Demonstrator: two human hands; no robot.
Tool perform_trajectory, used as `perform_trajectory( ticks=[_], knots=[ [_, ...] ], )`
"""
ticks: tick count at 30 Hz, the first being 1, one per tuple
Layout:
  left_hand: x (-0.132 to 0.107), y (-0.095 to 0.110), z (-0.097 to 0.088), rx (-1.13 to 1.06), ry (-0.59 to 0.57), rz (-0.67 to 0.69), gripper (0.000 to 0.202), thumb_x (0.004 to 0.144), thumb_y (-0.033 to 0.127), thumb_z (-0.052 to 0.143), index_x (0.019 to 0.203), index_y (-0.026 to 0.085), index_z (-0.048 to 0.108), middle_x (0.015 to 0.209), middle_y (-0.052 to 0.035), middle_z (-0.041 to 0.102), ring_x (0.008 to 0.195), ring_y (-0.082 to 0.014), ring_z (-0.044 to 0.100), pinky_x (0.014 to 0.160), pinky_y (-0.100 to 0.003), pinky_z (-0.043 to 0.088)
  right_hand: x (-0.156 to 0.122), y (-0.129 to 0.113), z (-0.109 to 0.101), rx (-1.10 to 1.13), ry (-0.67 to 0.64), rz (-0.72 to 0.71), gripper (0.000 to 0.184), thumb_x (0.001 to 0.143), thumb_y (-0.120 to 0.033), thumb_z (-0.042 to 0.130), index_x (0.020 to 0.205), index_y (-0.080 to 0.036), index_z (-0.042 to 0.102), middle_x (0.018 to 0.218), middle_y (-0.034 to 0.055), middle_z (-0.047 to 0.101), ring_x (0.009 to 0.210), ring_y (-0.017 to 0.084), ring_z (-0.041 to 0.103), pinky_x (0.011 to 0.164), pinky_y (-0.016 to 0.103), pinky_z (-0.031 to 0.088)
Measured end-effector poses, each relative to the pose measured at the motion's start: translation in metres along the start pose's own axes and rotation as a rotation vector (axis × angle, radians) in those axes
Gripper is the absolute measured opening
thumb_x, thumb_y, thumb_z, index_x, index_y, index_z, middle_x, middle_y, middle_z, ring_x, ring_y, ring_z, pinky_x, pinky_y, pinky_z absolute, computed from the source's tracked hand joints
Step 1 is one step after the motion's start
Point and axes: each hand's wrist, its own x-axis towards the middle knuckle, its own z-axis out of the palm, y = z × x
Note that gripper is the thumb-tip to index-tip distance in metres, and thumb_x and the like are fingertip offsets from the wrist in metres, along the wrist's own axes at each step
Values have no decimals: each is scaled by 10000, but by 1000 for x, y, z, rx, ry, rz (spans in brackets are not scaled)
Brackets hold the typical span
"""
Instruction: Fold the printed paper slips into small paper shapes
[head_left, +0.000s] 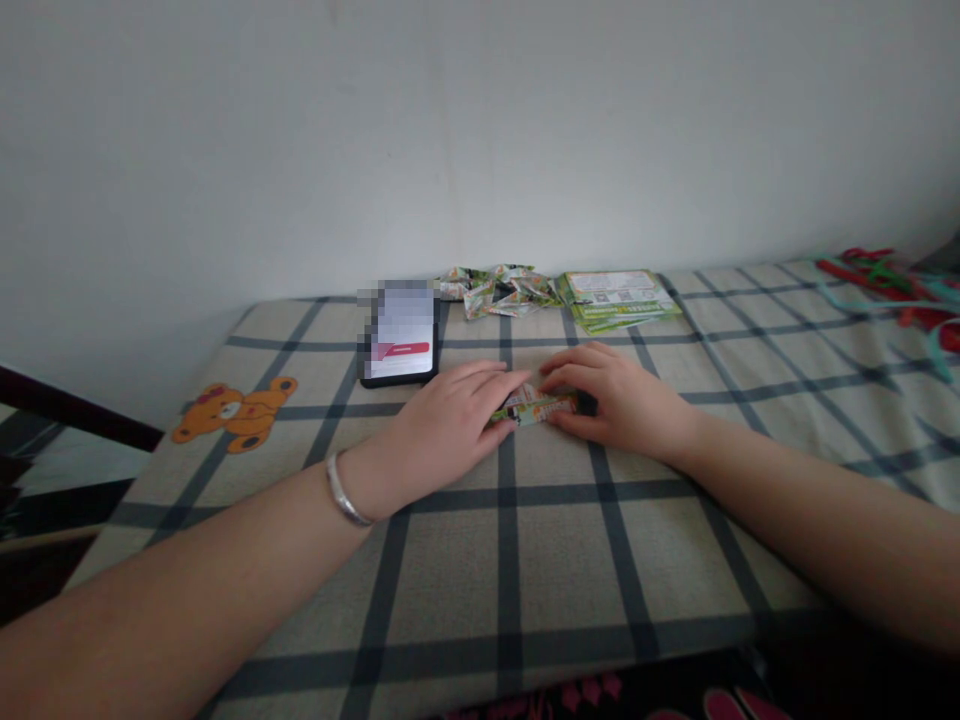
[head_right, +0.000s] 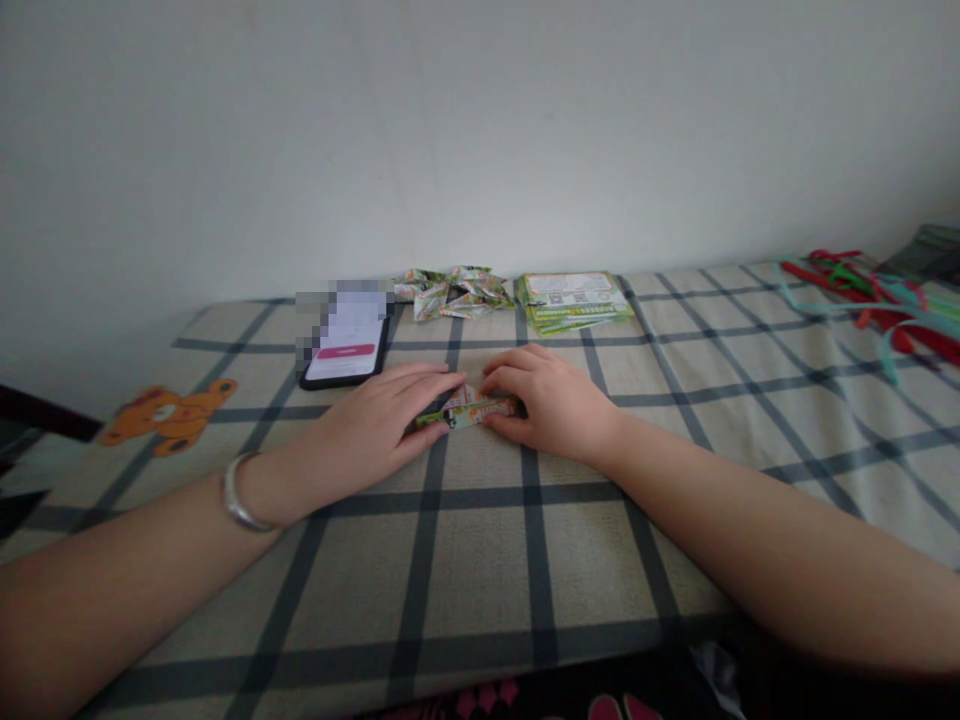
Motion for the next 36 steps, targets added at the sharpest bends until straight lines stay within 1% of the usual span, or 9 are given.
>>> perform_trajectory(
  ticks=[3, 7, 10, 13, 19, 25, 30, 33, 36],
  knots=[
    [0, 0, 0, -36, 13, 1, 458, 864, 227, 619, 1300, 145, 502, 1290, -109, 590, 1234, -232, 519, 1088, -416, 418, 1, 1, 1, 23, 12, -5, 254, 837, -278, 641, 1066, -172, 670, 1124, 84, 666, 1021, 232, 589, 914, 388, 468],
    [-1, 0, 1, -20, 40, -7, 480, 883, 246, 581, 1337, 142, 465, 1373, -115, 534, 1302, -258, 457, 1118, -464, 375, 2, 1, 2, 25, 25, 5, 268, 836, -271, 646, 1079, -164, 681, 1127, 85, 670, 1028, 236, 585, 929, 400, 461],
    [-1, 0, 2, -32, 0, 10, 471, 893, 248, 566, 1336, 126, 461, 1333, -118, 563, 1302, -271, 453, 1098, -471, 395, 2, 2, 2, 46, 28, -15, 242, 833, -252, 648, 1057, -171, 687, 1126, 84, 670, 1029, 232, 584, 931, 405, 458],
    [-1, 0, 1, -66, 10, 16, 448, 874, 233, 593, 1298, 136, 484, 1310, -113, 573, 1288, -262, 467, 1095, -467, 398, 2, 3, 2, 72, 38, -31, 216, 830, -239, 650, 1036, -183, 681, 1102, 81, 674, 1012, 226, 589, 920, 404, 458],
    [-1, 1, -2, -105, 103, 41, 459, 813, 174, 657, 1241, 166, 492, 1234, -87, 597, 1187, -220, 539, 1055, -425, 437, 2, 3, 2, 86, 45, 9, 144, 827, -251, 659, 944, -168, 655, 973, 77, 675, 947, 222, 583, 851, 367, 461],
    [-1, 4, -5, -39, 191, 58, 478, 838, 120, 608, 1288, 183, 458, 1220, -74, 616, 1136, -192, 585, 999, -370, 489, 3, -1, 2, 80, 63, 2, 96, 864, -238, 610, 913, -168, 654, 909, 70, 667, 888, 206, 578, 804, 340, 447],
    [-2, 6, -7, -43, 189, 35, 486, 854, 122, 590, 1309, 189, 433, 1251, -83, 603, 1147, -201, 591, 988, -370, 503, 3, -4, 2, 60, 73, -19, 101, 868, -240, 602, 924, -176, 656, 916, 73, 663, 888, 208, 577, 799, 338, 445],
    [-2, 7, -6, -82, 162, 12, 530, 850, 125, 597, 1336, 193, 395, 1257, -91, 599, 1025, -183, 641, 911, -346, 539, 2, -6, 2, 62, 72, -24, 98, 871, -227, 595, 925, -176, 660, 913, 72, 664, 886, 205, 579, 796, 335, 447],
    [-3, 7, -5, -103, 152, 12, 513, 858, 149, 600, 1324, 196, 392, 1185, -77, 631, 890, -157, 663, 813, -311, 549, 3, -9, 1, 51, 69, -35, 92, 872, -222, 594, 913, -176, 663, 907, 69, 665, 884, 202, 580, 791, 331, 450]
  ],
)
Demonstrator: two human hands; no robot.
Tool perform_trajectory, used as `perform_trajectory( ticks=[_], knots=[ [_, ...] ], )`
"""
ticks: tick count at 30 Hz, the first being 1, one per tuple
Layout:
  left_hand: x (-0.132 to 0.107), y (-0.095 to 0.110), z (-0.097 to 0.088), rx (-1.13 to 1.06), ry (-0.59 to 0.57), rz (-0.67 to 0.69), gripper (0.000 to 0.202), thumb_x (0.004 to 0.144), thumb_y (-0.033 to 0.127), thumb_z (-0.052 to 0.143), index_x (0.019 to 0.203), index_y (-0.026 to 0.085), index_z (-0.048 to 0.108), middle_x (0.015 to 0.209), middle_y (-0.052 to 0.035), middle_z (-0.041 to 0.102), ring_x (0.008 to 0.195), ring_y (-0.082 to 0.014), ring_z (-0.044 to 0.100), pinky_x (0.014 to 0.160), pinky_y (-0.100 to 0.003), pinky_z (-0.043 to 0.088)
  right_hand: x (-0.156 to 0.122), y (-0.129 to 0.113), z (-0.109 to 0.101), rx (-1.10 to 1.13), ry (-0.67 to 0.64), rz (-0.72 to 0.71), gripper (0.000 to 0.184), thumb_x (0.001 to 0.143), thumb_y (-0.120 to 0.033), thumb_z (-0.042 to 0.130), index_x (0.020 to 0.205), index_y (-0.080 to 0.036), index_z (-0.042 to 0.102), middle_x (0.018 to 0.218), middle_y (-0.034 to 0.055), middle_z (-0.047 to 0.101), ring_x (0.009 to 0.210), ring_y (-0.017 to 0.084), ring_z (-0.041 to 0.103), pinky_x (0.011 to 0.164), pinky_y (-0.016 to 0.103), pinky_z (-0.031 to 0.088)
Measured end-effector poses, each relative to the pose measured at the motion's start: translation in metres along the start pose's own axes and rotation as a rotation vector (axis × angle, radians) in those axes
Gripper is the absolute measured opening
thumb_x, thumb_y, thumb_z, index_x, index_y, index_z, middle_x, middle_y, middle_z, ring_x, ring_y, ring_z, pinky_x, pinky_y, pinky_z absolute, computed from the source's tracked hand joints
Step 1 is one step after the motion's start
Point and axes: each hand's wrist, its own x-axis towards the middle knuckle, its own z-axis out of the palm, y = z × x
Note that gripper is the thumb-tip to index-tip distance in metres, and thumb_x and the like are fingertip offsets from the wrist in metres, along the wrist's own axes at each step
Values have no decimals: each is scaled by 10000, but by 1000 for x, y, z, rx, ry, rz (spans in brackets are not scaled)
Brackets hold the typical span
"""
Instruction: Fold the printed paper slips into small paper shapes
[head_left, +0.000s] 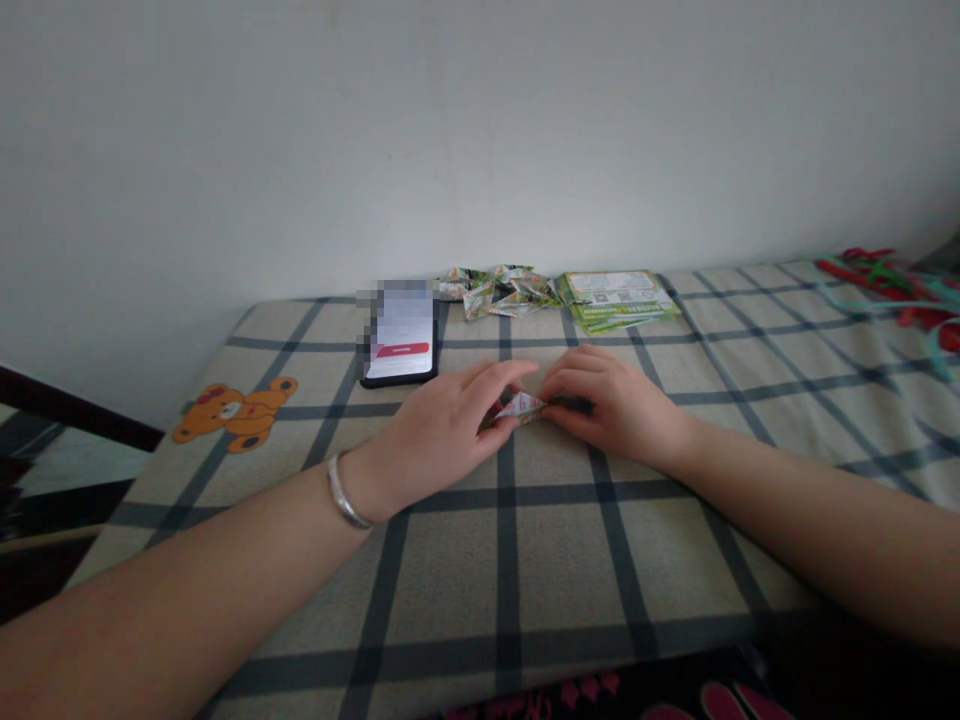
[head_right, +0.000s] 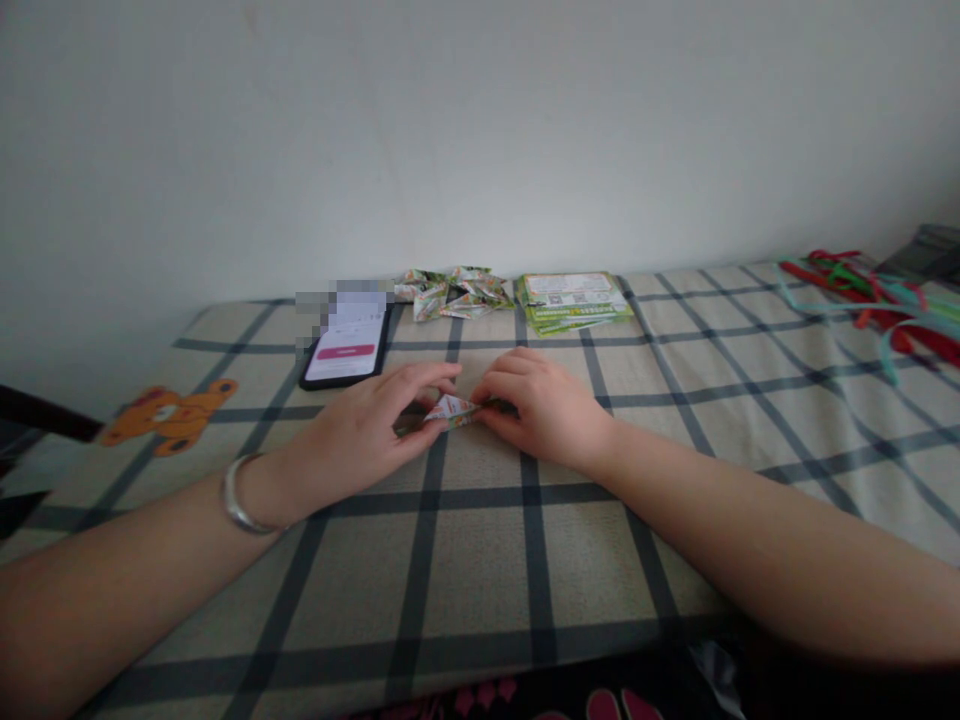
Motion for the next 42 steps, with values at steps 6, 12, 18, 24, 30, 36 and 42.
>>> perform_trajectory(
  ticks=[6, 12, 18, 24, 30, 36, 42],
  knots=[
    [0, 1, -1, 71, -17, 18, 227, 884, 212, 592, 1102, 189, 532, 931, -22, 677, 823, -164, 650, 743, -292, 500, 2, -7, -3, -63, 7, -45, 114, 888, -223, 573, 933, -181, 669, 901, 72, 669, 908, 214, 568, 804, 341, 451],
    [1, 1, -1, 133, -1, 43, 122, 876, 160, 580, 994, 187, 557, 869, -5, 667, 775, -171, 625, 706, -298, 466, 2, -9, -4, -97, 74, -54, 99, 895, -245, 579, 920, -188, 657, 869, 58, 670, 866, 206, 562, 785, 333, 450],
    [1, 1, -2, 146, 24, 19, 108, 871, 174, 570, 977, 190, 561, 834, 4, 660, 731, -160, 601, 672, -294, 435, 0, -9, -4, -96, 167, -27, 30, 874, -217, 592, 888, -204, 616, 933, 57, 660, 887, 202, 568, 817, 341, 446],
    [1, 2, -3, 153, 57, 8, 67, 874, 176, 545, 939, 183, 562, 829, -2, 666, 731, -172, 601, 680, -315, 430, 0, -8, -5, -82, 207, -14, 31, 861, -225, 611, 876, -212, 587, 982, 57, 652, 918, 203, 580, 817, 340, 453],
    [1, 3, -2, 43, 24, -66, 66, 866, 164, 535, 930, 174, 548, 823, -14, 657, 753, -174, 604, 698, -317, 451, -1, -8, -4, -98, 206, -42, 54, 863, -215, 617, 844, -207, 567, 983, 53, 652, 905, 193, 581, 813, 334, 456],
    [1, 5, -2, -79, 32, -179, 82, 846, 170, 544, 922, 187, 517, 787, 11, 614, 700, -136, 573, 632, -260, 445, -2, -7, -4, -154, 242, -105, 33, 894, -235, 590, 916, -212, 599, 1001, 63, 646, 927, 194, 577, 814, 330, 465],
    [2, 5, -1, -181, 25, -219, 81, 847, 166, 547, 911, 190, 503, 729, 40, 569, 636, -109, 550, 580, -232, 401, -2, -6, -3, -160, 245, -140, 91, 892, -237, 604, 978, -217, 628, 1018, 56, 663, 920, 192, 588, 823, 343, 466]
  ],
)
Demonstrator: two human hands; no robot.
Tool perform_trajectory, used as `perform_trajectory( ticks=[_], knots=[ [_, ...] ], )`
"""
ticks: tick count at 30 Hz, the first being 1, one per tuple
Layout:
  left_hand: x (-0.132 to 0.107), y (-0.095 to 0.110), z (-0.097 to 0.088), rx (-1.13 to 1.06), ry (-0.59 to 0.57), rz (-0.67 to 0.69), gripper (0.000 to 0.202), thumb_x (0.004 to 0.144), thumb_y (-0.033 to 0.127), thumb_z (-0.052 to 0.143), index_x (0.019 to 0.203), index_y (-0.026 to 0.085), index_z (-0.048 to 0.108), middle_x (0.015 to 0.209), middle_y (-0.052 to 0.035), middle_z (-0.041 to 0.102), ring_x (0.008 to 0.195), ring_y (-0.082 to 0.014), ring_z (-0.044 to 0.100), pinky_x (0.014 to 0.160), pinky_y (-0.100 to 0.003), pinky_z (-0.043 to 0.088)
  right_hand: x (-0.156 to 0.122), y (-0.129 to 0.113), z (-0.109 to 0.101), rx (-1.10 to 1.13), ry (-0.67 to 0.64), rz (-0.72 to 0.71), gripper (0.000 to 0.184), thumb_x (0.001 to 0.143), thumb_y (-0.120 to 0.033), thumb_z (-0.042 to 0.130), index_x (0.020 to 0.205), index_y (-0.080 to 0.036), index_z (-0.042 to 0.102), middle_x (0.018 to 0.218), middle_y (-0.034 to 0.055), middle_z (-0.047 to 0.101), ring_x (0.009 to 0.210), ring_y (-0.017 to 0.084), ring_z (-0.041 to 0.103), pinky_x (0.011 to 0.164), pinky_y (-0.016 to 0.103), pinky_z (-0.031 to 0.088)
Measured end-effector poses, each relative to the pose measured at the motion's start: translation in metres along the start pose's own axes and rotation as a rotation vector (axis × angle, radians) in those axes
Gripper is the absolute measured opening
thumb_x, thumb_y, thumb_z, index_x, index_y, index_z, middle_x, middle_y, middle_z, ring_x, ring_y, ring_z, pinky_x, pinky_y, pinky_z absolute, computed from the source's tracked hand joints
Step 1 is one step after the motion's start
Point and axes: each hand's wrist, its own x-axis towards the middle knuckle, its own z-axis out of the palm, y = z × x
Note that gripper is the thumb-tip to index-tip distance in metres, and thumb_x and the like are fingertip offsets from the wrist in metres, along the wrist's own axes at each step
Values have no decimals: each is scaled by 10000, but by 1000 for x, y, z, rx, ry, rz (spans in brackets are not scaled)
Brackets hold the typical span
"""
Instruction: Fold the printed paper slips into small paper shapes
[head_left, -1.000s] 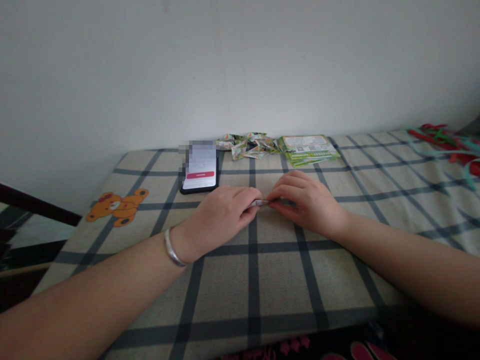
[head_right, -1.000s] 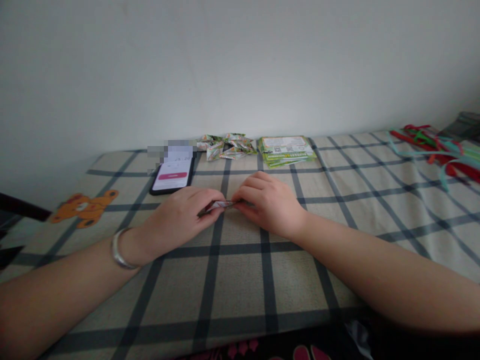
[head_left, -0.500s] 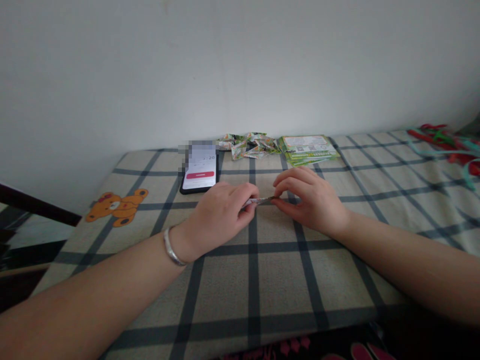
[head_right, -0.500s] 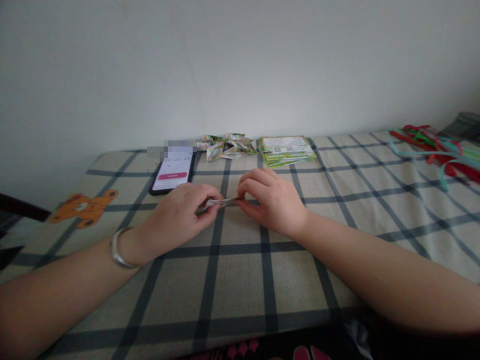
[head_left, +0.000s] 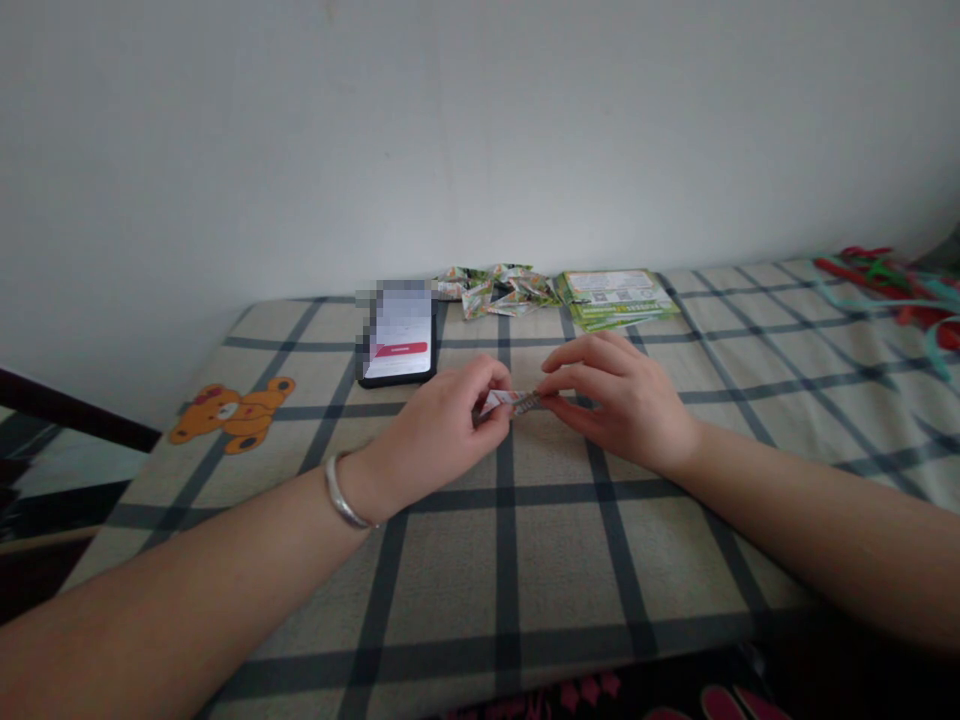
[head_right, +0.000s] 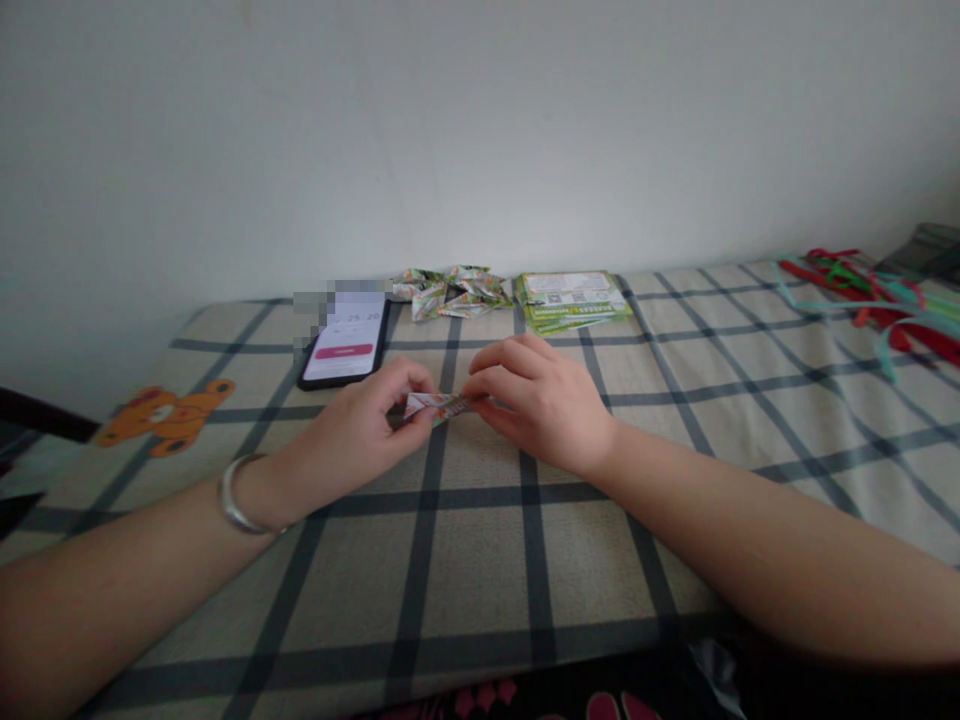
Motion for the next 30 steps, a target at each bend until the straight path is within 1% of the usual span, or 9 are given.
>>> perform_trajectory(
  ticks=[3, 6, 10, 14, 19, 21, 30],
  knots=[
    [0, -1, 1, 29, -4, 34, 82, 852, 169, 549, 920, 194, 512, 766, 25, 596, 671, -123, 558, 619, -250, 417, 2, 1, 1, 63, 15, 38, 93, 864, -255, 646, 942, -206, 633, 982, 53, 666, 911, 190, 603, 818, 340, 475],
    [-1, -2, 0, 89, 0, 86, 84, 859, 162, 548, 932, 196, 526, 800, 7, 623, 719, -146, 571, 672, -279, 432, 2, 3, 3, 78, 48, 58, 108, 846, -258, 672, 927, -198, 632, 1002, 66, 663, 942, 196, 610, 839, 345, 478],
    [-1, -3, -1, 103, 8, 102, 71, 863, 153, 548, 921, 192, 541, 786, 5, 636, 699, -150, 570, 659, -278, 427, 0, 4, 2, 16, 82, 15, 70, 859, -249, 656, 898, -206, 618, 1048, 79, 653, 960, 203, 601, 838, 358, 481],
    [-1, -3, -1, 120, 19, 119, 60, 864, 155, 557, 914, 189, 554, 784, 3, 649, 705, -157, 579, 662, -283, 427, 0, 5, 1, -6, 67, -2, 57, 857, -236, 651, 881, -210, 606, 1058, 78, 654, 957, 206, 600, 831, 366, 482],
    [0, -5, 0, 217, 82, 279, 75, 855, 136, 577, 912, 182, 563, 769, 10, 662, 691, -161, 590, 695, -311, 416, 1, 4, 0, 34, 62, 36, 56, 844, -222, 648, 871, -209, 600, 1080, 81, 652, 993, 214, 602, 859, 380, 480],
    [1, -6, 0, 235, 99, 316, 80, 857, 126, 574, 917, 178, 568, 768, 16, 667, 680, -154, 598, 700, -315, 410, 1, 4, 0, 44, 59, 43, 57, 840, -219, 646, 877, -206, 605, 1097, 86, 650, 1006, 217, 603, 872, 386, 478],
    [2, -8, -1, 217, 103, 328, 101, 857, 116, 590, 928, 188, 600, 829, 29, 704, 760, -145, 649, 742, -312, 410, 0, 5, 2, 12, 51, 10, 44, 832, -186, 635, 873, -199, 628, 1154, 94, 644, 1028, 225, 602, 892, 401, 476]
  ],
)
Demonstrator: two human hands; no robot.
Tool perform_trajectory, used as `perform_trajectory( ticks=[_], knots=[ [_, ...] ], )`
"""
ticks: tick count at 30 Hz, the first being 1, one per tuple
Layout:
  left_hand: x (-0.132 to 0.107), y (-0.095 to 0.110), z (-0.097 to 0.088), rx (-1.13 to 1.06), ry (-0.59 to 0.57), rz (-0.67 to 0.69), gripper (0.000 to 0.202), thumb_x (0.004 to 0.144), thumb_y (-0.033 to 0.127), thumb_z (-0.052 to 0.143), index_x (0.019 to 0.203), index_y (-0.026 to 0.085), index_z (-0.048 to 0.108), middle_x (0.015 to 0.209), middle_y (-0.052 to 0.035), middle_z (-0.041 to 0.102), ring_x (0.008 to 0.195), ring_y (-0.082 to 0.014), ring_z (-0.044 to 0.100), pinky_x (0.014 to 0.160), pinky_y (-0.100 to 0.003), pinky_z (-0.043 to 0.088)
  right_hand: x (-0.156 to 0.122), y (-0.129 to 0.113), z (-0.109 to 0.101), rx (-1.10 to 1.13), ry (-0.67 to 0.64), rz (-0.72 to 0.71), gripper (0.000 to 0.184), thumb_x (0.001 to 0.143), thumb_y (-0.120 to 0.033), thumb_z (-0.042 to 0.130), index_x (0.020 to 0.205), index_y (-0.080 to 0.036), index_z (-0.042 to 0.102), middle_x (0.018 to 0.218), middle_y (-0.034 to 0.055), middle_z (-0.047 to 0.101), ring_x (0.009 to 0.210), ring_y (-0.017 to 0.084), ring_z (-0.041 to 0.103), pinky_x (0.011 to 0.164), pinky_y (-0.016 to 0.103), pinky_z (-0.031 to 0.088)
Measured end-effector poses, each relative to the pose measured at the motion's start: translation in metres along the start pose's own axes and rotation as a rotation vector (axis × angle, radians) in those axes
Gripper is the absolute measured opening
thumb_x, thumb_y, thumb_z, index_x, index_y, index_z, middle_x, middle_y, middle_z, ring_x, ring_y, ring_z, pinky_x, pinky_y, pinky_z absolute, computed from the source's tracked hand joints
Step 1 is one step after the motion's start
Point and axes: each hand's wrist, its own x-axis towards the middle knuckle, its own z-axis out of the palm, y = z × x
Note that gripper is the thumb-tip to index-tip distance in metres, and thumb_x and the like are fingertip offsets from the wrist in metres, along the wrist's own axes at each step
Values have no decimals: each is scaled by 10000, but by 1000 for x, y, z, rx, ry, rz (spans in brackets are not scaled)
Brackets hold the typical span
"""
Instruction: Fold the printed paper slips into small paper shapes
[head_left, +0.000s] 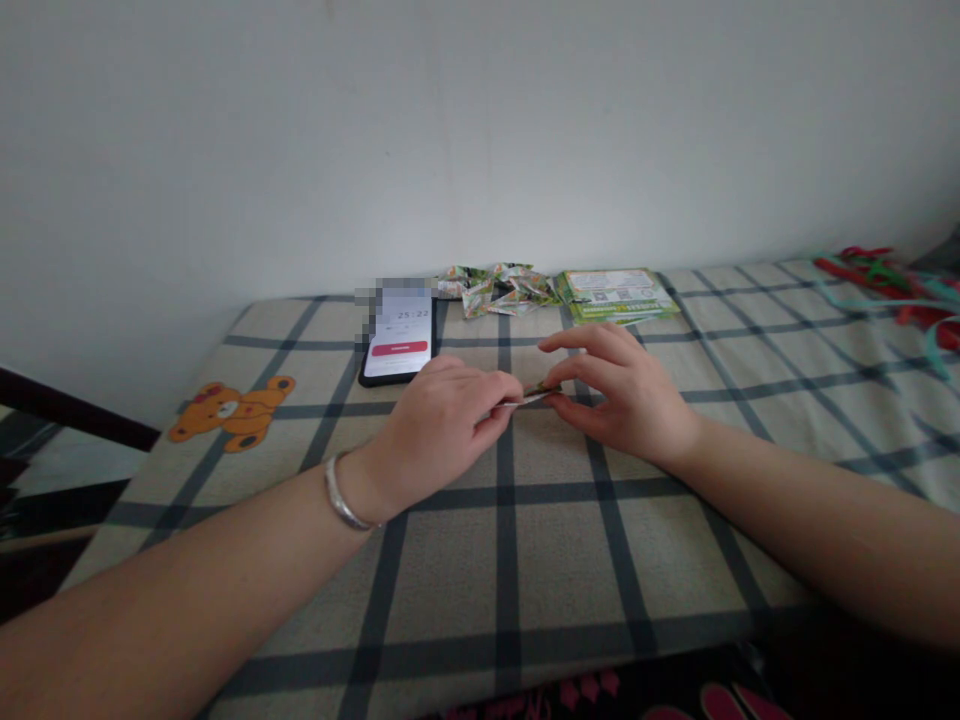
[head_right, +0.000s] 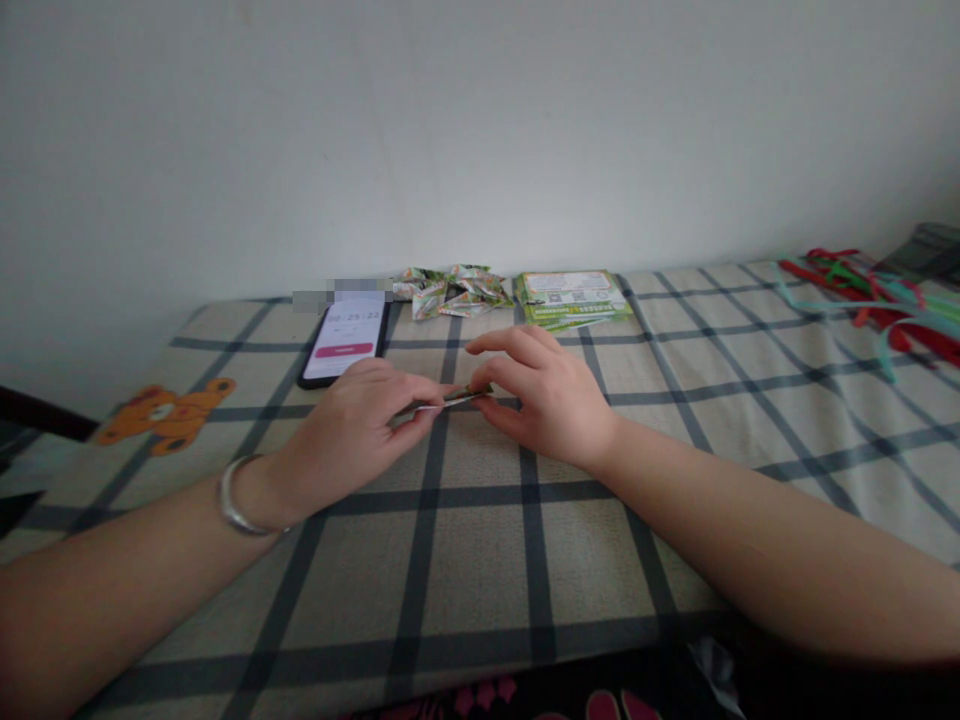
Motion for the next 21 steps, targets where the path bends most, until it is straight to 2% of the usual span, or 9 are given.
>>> perform_trajectory(
  ticks=[7, 10, 13, 16, 21],
  knots=[
    [2, 2, -2, -10, 4, 3, 91, 847, 107, 608, 870, 195, 605, 1144, 4, 695, 1017, -164, 649, 855, -335, 427, 0, 0, 0, -23, 27, -39, 15, 840, -187, 640, 840, -199, 648, 1196, 91, 636, 1028, 223, 596, 886, 402, 482],
    [2, 3, -4, 75, 12, -9, 29, 837, 214, 663, 853, 203, 642, 1064, -24, 684, 977, -204, 626, 854, -372, 435, 1, -3, 0, -21, 36, -47, 23, 840, -180, 640, 822, -194, 644, 1189, 90, 642, 1021, 216, 596, 890, 392, 486],
    [3, 5, -5, 182, 5, 7, 116, 836, 324, 679, 841, 209, 665, 903, -32, 654, 860, -220, 594, 775, -383, 435, 2, -6, 0, -14, 34, -51, 25, 835, -179, 643, 814, -192, 641, 1184, 86, 646, 1023, 215, 595, 878, 382, 495],
    [3, 5, -6, 247, 11, 48, 115, 869, 300, 637, 805, 208, 662, 839, -23, 640, 807, -212, 564, 727, -372, 419, 3, -7, 1, -4, 24, -56, 28, 837, -179, 640, 813, -194, 640, 1179, 81, 649, 1043, 219, 592, 884, 388, 497],
    [3, 4, -7, 251, 4, 73, 109, 889, 242, 594, 814, 203, 662, 841, -11, 669, 824, -204, 558, 737, -368, 410, 4, -8, 1, 17, 5, -65, 28, 850, -192, 632, 828, -195, 649, 1157, 85, 657, 1052, 226, 598, 884, 410, 496]
  ],
)
